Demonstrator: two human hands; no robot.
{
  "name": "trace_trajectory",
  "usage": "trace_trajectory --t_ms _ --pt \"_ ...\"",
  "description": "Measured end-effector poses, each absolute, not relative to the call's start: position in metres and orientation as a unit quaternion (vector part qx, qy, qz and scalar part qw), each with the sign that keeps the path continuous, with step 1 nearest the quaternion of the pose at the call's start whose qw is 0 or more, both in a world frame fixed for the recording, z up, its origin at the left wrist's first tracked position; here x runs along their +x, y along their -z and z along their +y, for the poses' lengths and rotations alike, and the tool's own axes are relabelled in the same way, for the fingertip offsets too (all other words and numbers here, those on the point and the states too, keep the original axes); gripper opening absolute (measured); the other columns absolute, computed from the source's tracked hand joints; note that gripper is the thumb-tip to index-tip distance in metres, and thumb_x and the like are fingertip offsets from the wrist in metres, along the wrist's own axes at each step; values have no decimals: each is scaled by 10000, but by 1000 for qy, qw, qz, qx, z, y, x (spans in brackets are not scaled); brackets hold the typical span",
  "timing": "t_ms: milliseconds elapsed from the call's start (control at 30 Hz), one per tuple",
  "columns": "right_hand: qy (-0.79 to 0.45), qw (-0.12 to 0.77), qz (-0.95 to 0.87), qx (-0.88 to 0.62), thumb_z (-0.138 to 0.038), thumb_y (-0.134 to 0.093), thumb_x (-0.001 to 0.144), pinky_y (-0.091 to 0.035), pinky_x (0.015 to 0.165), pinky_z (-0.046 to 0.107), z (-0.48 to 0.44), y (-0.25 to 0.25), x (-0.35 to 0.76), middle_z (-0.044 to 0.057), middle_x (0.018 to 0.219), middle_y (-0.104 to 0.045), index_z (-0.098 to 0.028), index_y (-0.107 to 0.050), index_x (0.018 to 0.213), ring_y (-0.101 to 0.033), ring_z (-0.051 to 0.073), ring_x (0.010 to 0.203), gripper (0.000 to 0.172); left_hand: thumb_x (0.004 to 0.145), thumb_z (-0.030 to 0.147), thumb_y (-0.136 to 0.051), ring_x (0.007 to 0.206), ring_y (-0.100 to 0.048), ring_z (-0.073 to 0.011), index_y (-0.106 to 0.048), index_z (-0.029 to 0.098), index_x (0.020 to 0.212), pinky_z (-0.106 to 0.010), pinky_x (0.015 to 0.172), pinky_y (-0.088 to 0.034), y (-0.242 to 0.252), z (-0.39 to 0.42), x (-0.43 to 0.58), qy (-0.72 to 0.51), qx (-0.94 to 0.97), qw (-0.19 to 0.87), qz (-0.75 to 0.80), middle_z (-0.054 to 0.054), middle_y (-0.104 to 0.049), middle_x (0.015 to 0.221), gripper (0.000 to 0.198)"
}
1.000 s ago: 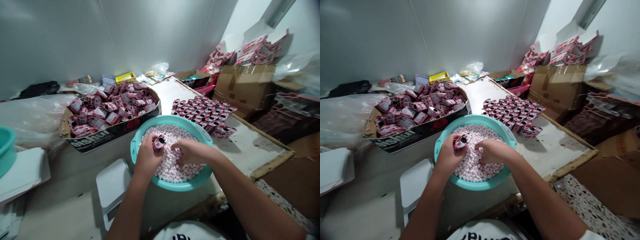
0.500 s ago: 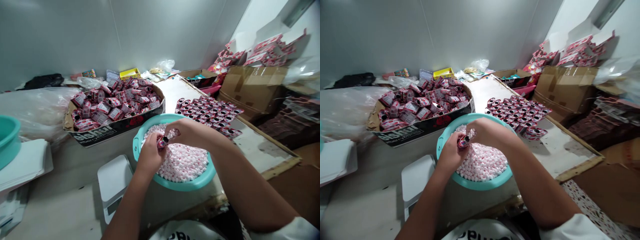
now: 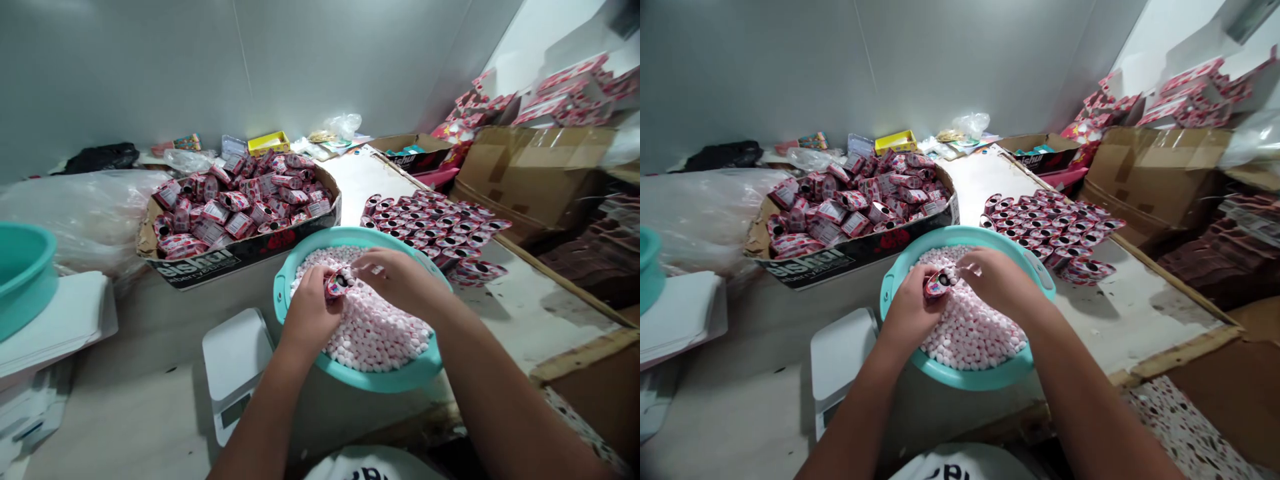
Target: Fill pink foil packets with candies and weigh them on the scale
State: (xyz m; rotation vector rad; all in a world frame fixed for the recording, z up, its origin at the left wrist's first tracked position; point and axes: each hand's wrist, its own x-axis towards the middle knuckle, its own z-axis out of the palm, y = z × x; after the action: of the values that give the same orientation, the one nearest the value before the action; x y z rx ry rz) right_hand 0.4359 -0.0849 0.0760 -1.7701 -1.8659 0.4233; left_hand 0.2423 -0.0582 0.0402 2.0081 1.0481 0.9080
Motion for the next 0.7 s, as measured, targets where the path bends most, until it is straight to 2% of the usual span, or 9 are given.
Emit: trace_trajectory --t_ms 267,467,567,633,700 --pt "-82 398 -670 -622 -265 -571 948 -466 698 225 -96 -55 410 52 921 -672 -169 -759 898 -608 110 791 217 778 72 -649 1033 -617 -220 -555 210 1083 -341 899 -491 -43 -59 243 -342 765 360 410 -45 -632 1072 348" --pt "-117 434 -706 -547 -191 -586 936 -494 781 199 -98 -58 400 31 943 -689 -179 -744 901 -638 87 853 163 804 77 -633 986 -617 -205 -555 218 1087 -312 829 -488 -43 -59 242 -338 772 353 407 -42 -626 1063 326" --pt "-147 467 -690 -533 -248 -567 961 -507 806 195 -98 -59 406 37 980 -693 -173 -729 922 -647 88 890 183 806 75 -631 1003 -611 -211 -555 219 1085 -321 849 -483 -44 -59 242 -337 777 348 401 -41 -623 1061 323" --pt "-127 491 -642 -575 -311 -556 961 -515 796 209 -99 -56 417 53 1002 -688 -169 -728 957 -645 106 905 223 793 79 -648 1027 -609 -222 -552 218 1081 -337 882 -483 -44 -59 242 -339 778 346 401 -43 -626 1067 334" --pt "-121 440 -616 -642 -367 -553 941 -526 844 249 -98 -51 432 77 1068 -683 -167 -729 1033 -647 145 966 282 789 89 -658 1045 -612 -229 -549 216 1079 -349 909 -486 -44 -59 242 -341 776 348 401 -47 -632 1078 335"
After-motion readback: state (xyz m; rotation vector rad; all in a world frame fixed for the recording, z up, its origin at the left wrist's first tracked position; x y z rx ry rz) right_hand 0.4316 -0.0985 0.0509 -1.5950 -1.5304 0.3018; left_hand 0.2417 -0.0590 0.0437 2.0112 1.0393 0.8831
